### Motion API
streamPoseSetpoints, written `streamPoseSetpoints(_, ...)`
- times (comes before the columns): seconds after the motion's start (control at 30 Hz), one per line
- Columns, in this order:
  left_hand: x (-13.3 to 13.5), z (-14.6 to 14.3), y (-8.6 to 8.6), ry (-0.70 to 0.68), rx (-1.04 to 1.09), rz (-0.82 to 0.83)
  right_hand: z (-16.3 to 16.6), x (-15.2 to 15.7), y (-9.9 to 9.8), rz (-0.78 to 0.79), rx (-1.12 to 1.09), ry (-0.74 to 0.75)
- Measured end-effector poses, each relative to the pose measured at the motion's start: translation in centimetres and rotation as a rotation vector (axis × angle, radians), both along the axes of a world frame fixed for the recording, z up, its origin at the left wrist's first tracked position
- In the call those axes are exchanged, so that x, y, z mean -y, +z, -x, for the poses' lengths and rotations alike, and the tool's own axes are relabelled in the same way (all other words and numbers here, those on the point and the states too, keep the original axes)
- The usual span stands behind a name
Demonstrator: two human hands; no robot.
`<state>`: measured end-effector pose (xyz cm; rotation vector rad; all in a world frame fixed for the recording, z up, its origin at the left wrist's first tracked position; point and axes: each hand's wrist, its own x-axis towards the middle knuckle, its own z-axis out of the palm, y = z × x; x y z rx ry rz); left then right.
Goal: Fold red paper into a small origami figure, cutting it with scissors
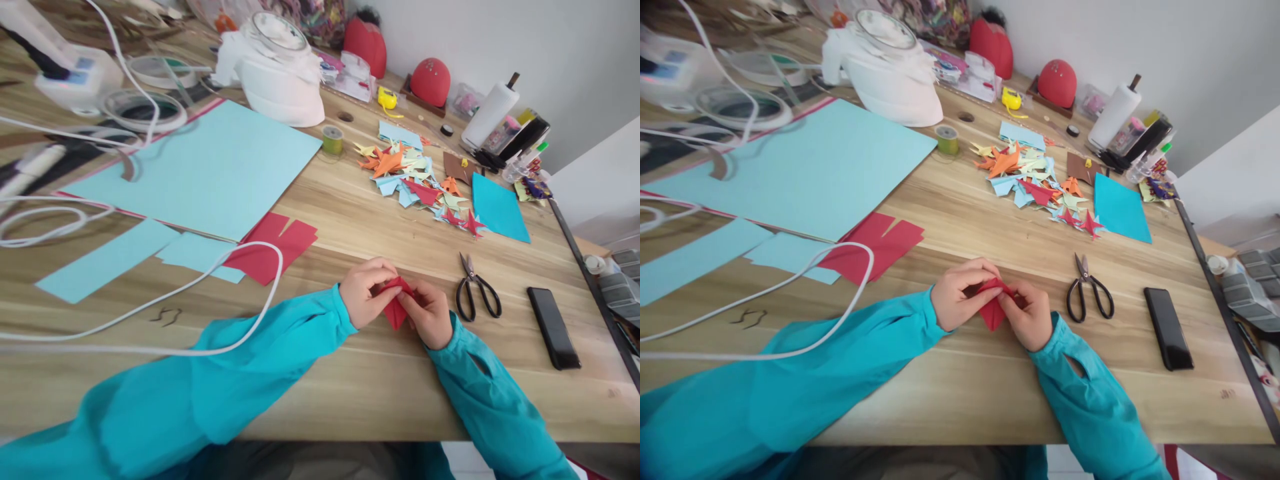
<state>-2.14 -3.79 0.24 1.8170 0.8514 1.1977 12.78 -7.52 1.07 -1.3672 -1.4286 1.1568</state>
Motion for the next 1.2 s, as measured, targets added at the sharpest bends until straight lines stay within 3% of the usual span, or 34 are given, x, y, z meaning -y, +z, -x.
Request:
streamPoseSetpoints(0.37,0.1,0.2,0.9,-0.017,0.118,0.037,-0.2,-0.1,0.2,-0.057,0.117,0.08)
streamPoseSetpoints(0.63,-0.1,0.6,1.4,0.025,0.16,0.183,-0.2,-0.1,0.1,-0.018,0.051,0.055)
streamPoseSetpoints(0.9,-0.1,0.4,1.3,-0.004,0.151,0.169,-0.2,-0.2,0.3,-0.003,0.049,0.076)
streamPoseSetpoints(1.2,-0.8,0.4,1.2,-0.009,0.314,0.488,0.2,-0.3,0.5,0.082,-0.171,-0.089)
